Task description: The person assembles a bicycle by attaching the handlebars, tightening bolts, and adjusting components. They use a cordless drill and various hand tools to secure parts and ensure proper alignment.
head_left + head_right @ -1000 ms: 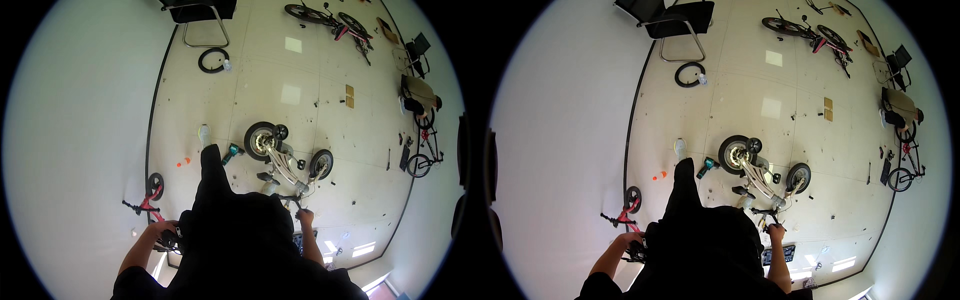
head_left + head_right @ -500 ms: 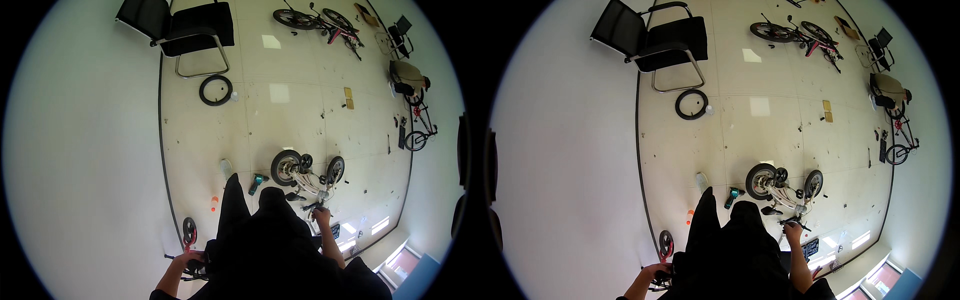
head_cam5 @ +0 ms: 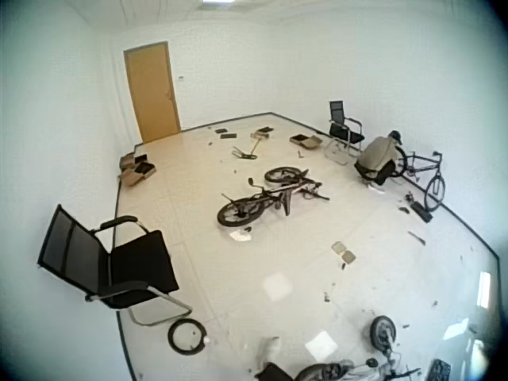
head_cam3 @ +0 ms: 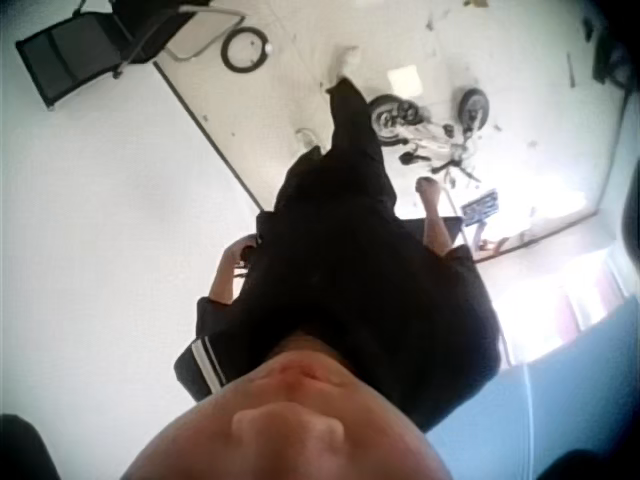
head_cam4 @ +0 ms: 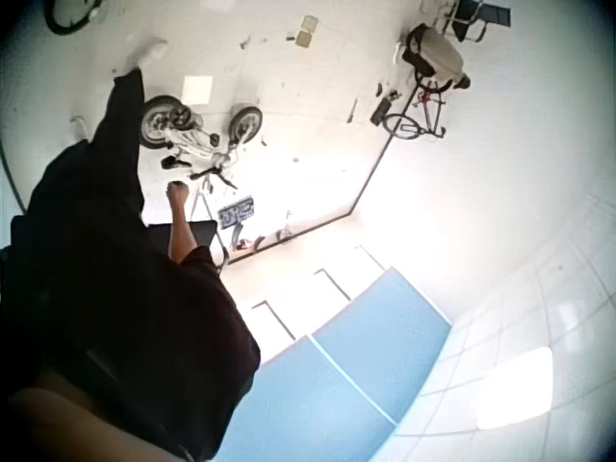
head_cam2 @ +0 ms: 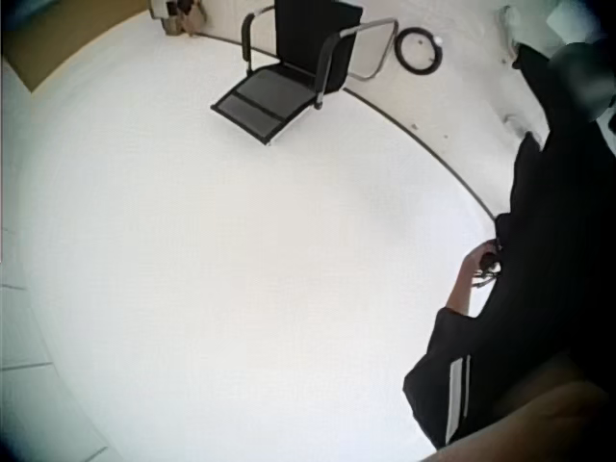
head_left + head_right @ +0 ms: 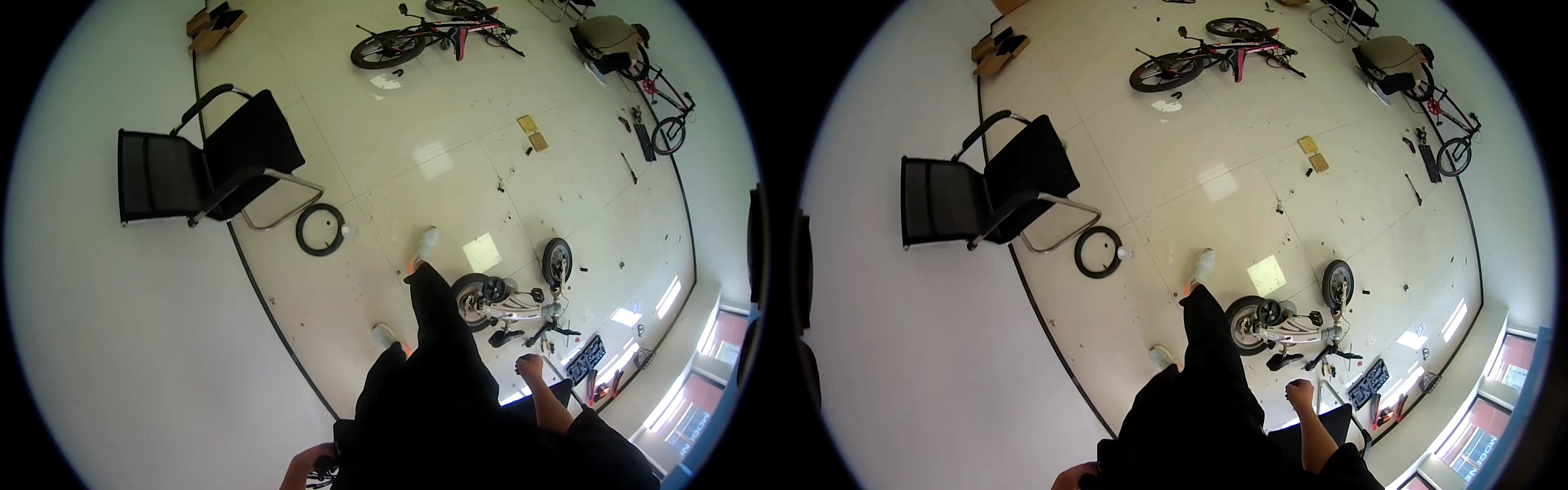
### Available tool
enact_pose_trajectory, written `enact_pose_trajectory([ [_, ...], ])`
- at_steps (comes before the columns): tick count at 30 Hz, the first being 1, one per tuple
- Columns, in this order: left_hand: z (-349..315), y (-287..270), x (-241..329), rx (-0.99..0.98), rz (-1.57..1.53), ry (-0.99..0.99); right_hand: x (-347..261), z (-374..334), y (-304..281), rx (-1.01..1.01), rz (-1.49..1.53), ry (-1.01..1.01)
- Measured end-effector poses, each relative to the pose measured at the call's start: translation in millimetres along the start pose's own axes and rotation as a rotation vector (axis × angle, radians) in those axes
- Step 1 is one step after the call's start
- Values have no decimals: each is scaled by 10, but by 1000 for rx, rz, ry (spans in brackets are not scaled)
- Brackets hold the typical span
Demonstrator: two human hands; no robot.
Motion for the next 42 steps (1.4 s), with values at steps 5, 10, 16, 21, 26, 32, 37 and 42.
enact_pose_trajectory([
  [5, 315, -132, 1366, 88, 266, -6, -1001, 1002, 474, 67, 67, -17],
  [10, 1026, -725, 1719, -89, 198, -787, -3091, 1457, 705, -96, 285, -213],
  [16, 1422, -321, 4332, -57, 603, -680, -4037, 1785, 94, -65, 684, -155],
  [21, 1952, -542, 5458, -134, 767, -698, -3139, 2256, 55, 176, 678, 21],
  [26, 2548, -889, 6488, -201, 968, -866, -2738, 2369, 318, 271, 534, 257],
  [32, 2954, -1381, 8062, -39, 1191, -942, -2866, 3295, 745, 556, 461, 313],
  [37, 2978, -1114, 9016, 96, 878, -1273, -3304, 5191, 805, 548, 579, 201],
  [42, 6082, -822, 9208, -50, 1499, -961, -3253, 7719, 801, 445, 215, -13],
])
Point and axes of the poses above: each hand's wrist, its own z-axis towards the middle knuckle, its own y-axis out of the palm, x = y × z, the point moved 7 cm from there along z, towards the middle knuckle, and after that the axes turned 14 degrees about z, right-handed, at the moved point
